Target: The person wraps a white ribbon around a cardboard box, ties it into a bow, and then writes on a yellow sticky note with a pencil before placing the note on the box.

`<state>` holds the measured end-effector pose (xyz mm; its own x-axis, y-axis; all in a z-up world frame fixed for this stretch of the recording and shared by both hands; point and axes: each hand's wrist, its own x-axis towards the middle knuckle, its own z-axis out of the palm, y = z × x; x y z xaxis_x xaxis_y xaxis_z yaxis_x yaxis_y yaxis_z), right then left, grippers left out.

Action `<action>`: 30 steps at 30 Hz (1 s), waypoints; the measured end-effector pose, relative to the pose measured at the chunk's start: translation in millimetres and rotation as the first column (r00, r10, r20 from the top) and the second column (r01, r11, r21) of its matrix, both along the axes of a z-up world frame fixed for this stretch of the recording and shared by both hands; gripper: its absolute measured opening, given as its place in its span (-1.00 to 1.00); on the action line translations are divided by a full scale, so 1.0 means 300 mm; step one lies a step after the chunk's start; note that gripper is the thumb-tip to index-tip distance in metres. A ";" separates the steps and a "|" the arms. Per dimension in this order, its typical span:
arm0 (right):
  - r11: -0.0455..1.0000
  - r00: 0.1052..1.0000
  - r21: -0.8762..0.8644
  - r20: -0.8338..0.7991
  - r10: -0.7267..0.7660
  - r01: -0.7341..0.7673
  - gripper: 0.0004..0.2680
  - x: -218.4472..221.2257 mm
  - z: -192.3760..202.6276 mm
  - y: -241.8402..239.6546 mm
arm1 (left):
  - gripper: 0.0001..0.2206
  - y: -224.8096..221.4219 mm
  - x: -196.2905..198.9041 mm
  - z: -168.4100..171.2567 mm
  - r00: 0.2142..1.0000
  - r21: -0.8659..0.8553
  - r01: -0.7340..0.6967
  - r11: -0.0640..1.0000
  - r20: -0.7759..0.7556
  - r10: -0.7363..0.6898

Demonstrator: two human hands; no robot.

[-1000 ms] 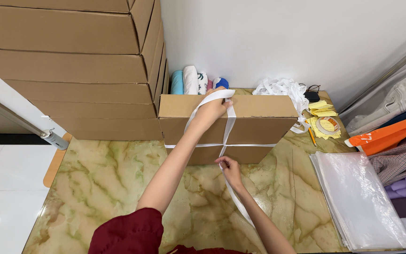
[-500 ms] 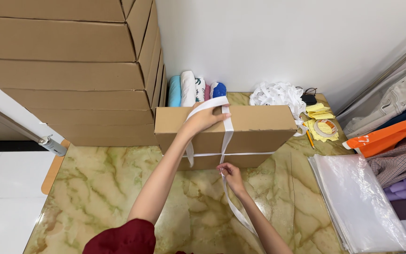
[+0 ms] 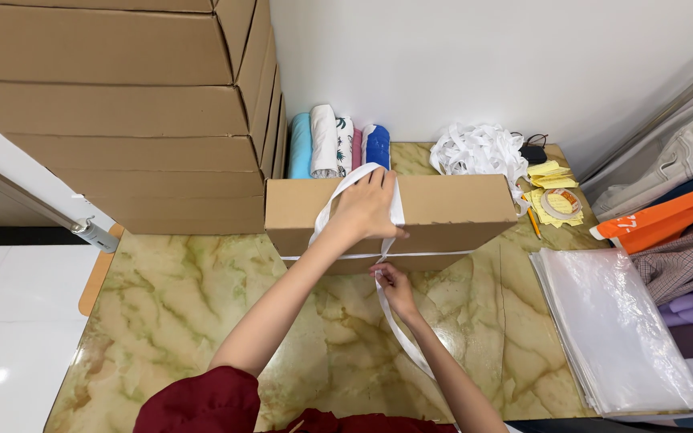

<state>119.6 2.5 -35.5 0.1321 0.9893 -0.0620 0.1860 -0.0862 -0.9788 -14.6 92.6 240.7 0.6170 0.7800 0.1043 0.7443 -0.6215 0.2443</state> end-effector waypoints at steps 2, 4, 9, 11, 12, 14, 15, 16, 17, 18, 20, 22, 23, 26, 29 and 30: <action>1.000 0.998 -0.002 0.059 0.007 -0.007 -0.81 0.004 -0.021 0.007 | 0.07 -0.005 -0.005 0.003 1.000 0.009 -0.008 1.000 0.015 0.008; 1.000 0.993 -0.006 0.119 0.016 -0.015 -0.81 0.026 -0.060 0.007 | 0.06 -0.013 -0.006 0.008 0.999 0.017 -0.016 1.000 0.032 0.016; 0.996 0.988 -0.055 0.130 0.082 -0.076 -0.80 0.094 -0.155 -0.032 | 0.01 -0.090 -0.021 0.043 0.994 0.003 -0.044 0.999 0.102 0.043; 0.995 0.984 -0.043 0.147 0.100 -0.095 -0.79 0.123 -0.125 -0.061 | 0.00 -0.146 -0.044 0.054 0.989 0.006 -0.062 0.998 0.131 0.061; 0.993 0.980 -0.028 0.164 0.116 -0.113 -0.79 0.135 -0.109 -0.068 | 0.00 -0.172 -0.059 0.060 0.984 0.011 -0.079 0.997 0.162 0.076; 0.992 0.973 -0.033 0.191 0.126 -0.122 -0.78 0.183 -0.131 -0.070 | 0.00 -0.226 -0.137 0.121 0.972 -0.028 -0.093 0.995 0.213 0.097; 0.992 0.968 -0.039 0.217 0.127 -0.122 -0.77 0.201 -0.143 -0.068 | 0.01 -0.253 -0.179 0.151 0.958 -0.067 -0.097 0.993 0.263 0.111; 0.990 0.966 -0.044 0.214 0.142 -0.136 -0.77 0.225 -0.168 -0.060 | 0.01 -0.272 -0.235 0.180 0.957 -0.073 -0.111 0.991 0.260 0.126; 0.990 0.968 -0.009 0.209 0.138 -0.140 -0.75 0.248 -0.194 -0.051 | 0.02 -0.291 -0.290 0.208 0.922 -0.122 -0.146 0.982 0.343 0.179; 0.989 0.970 0.028 0.203 0.135 -0.144 -0.74 0.268 -0.221 -0.038 | 0.02 -0.311 -0.346 0.238 0.877 -0.172 -0.177 0.969 0.420 0.234; 0.987 0.954 0.023 0.261 0.149 -0.161 -0.75 0.282 -0.199 -0.032 | 0.01 -0.344 -0.461 0.216 0.821 -0.191 -0.232 0.954 0.487 0.297; 0.984 0.934 0.021 0.319 0.162 -0.178 -0.76 0.287 -0.181 -0.006 | 0.00 -0.381 -0.568 0.193 0.755 -0.211 -0.285 0.935 0.552 0.354; 0.982 0.922 0.042 0.353 0.160 -0.186 -0.79 0.285 -0.176 0.012 | 0.00 -0.401 -0.616 0.179 0.719 -0.203 -0.290 0.935 0.598 0.353; 0.973 0.905 0.043 0.378 0.196 -0.229 -0.82 0.283 -0.171 0.073 | 0.01 -0.450 -0.746 0.110 0.671 -0.174 -0.283 0.943 0.666 0.325; 0.968 0.880 -0.029 0.409 0.240 -0.250 -0.86 0.286 -0.185 0.161 | 0.03 -0.495 -0.848 0.063 0.658 -0.150 -0.236 0.960 0.703 0.271; 0.968 0.859 -0.077 0.449 0.246 -0.237 -0.86 0.287 -0.191 0.198 | 0.03 -0.507 -0.878 0.055 0.655 -0.146 -0.200 0.969 0.716 0.244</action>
